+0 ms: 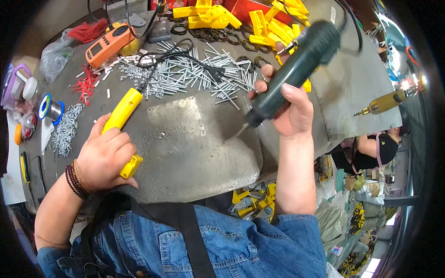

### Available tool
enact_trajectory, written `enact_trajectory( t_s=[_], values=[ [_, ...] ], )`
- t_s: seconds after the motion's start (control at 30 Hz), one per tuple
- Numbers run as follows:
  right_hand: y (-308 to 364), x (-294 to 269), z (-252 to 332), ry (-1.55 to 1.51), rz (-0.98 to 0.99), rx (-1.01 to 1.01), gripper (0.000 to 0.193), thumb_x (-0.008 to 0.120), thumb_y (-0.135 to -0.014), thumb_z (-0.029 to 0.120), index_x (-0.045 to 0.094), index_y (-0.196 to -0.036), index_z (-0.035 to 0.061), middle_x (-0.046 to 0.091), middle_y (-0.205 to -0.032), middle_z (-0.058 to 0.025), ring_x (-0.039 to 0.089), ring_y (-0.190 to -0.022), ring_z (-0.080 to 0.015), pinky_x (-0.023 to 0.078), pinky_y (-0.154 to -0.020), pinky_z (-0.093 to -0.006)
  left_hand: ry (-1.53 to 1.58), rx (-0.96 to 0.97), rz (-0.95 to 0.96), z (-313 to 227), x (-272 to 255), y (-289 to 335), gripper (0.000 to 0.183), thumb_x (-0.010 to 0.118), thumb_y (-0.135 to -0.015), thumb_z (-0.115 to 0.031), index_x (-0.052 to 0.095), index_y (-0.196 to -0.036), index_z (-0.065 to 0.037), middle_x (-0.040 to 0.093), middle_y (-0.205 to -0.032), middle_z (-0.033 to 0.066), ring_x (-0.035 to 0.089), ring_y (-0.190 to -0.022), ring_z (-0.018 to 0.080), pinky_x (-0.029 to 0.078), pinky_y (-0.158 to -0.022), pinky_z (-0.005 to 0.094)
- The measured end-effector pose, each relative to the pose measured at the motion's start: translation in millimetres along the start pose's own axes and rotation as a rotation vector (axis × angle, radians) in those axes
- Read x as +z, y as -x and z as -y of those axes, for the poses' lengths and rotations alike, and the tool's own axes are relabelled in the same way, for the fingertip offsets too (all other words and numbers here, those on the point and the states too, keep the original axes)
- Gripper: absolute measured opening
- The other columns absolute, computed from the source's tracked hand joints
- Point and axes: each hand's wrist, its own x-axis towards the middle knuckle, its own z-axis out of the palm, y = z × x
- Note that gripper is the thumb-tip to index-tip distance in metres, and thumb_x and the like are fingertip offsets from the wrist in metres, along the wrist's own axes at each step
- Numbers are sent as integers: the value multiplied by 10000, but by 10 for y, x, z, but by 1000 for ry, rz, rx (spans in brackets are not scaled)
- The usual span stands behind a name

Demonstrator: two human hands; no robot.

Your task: Soldering wires and assembling components into a yellow plastic housing.

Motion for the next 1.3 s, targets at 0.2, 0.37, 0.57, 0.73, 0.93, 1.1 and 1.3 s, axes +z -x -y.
enact_trajectory(
  t_s=[0.2,0.37,0.57,0.73,0.93,1.1,1.3],
  values=[
    [-54,429,-347,-69,291,-58,860,840,-716,195,397,-1441,61,520,-1315,-178,660,-984,-290,569,-818,-402,44,39,-30,10,-51,12,532,748,-629,-534,591,-921,-119,542,-865,37,579,-881,240,343,-1054,587],
    [-92,692,-247,34,262,-158,940,791,-798,423,273,-1512,98,460,-1369,-150,632,-950,-255,498,-918,-463,66,36,-84,23,-17,37,524,757,-628,-520,589,-923,-122,534,-862,32,580,-877,235,351,-1049,580],
    [-61,732,-182,12,346,-223,772,652,-823,228,302,-1496,85,477,-1372,-192,631,-1013,-322,485,-943,-509,92,23,-116,3,-11,61,529,798,-589,-490,586,-910,-127,537,-857,26,581,-874,227,359,-1044,572],
    [-14,584,-163,66,250,-196,750,639,-919,395,287,-1501,79,489,-1390,-178,569,-1178,-363,471,-976,-571,100,5,-145,-17,-2,87,543,827,-541,-481,599,-889,-132,546,-843,19,586,-877,221,371,-1043,561],
    [75,1017,-187,-132,145,-264,869,780,-836,363,275,-1492,97,452,-1411,-226,618,-1105,-366,525,-934,-481,78,-2,-153,-23,8,91,542,835,-530,-480,607,-885,-139,550,-844,17,589,-885,216,376,-1044,559],
    [121,907,-243,437,26,-486,831,702,-879,326,234,-1525,92,501,-1315,-230,633,-1061,-352,584,-832,-444,71,-5,-149,-29,-1,81,543,836,-528,-481,603,-878,-137,550,-849,16,588,-884,218,378,-1043,559],
    [139,987,-30,-1,9,-270,745,665,-799,187,355,-1448,-5,551,-1257,-258,601,-1128,-344,484,-997,-461,73,-13,-161,-32,16,77,543,836,-527,-479,597,-873,-135,550,-853,17,586,-884,221,377,-1043,558]
  ],
)
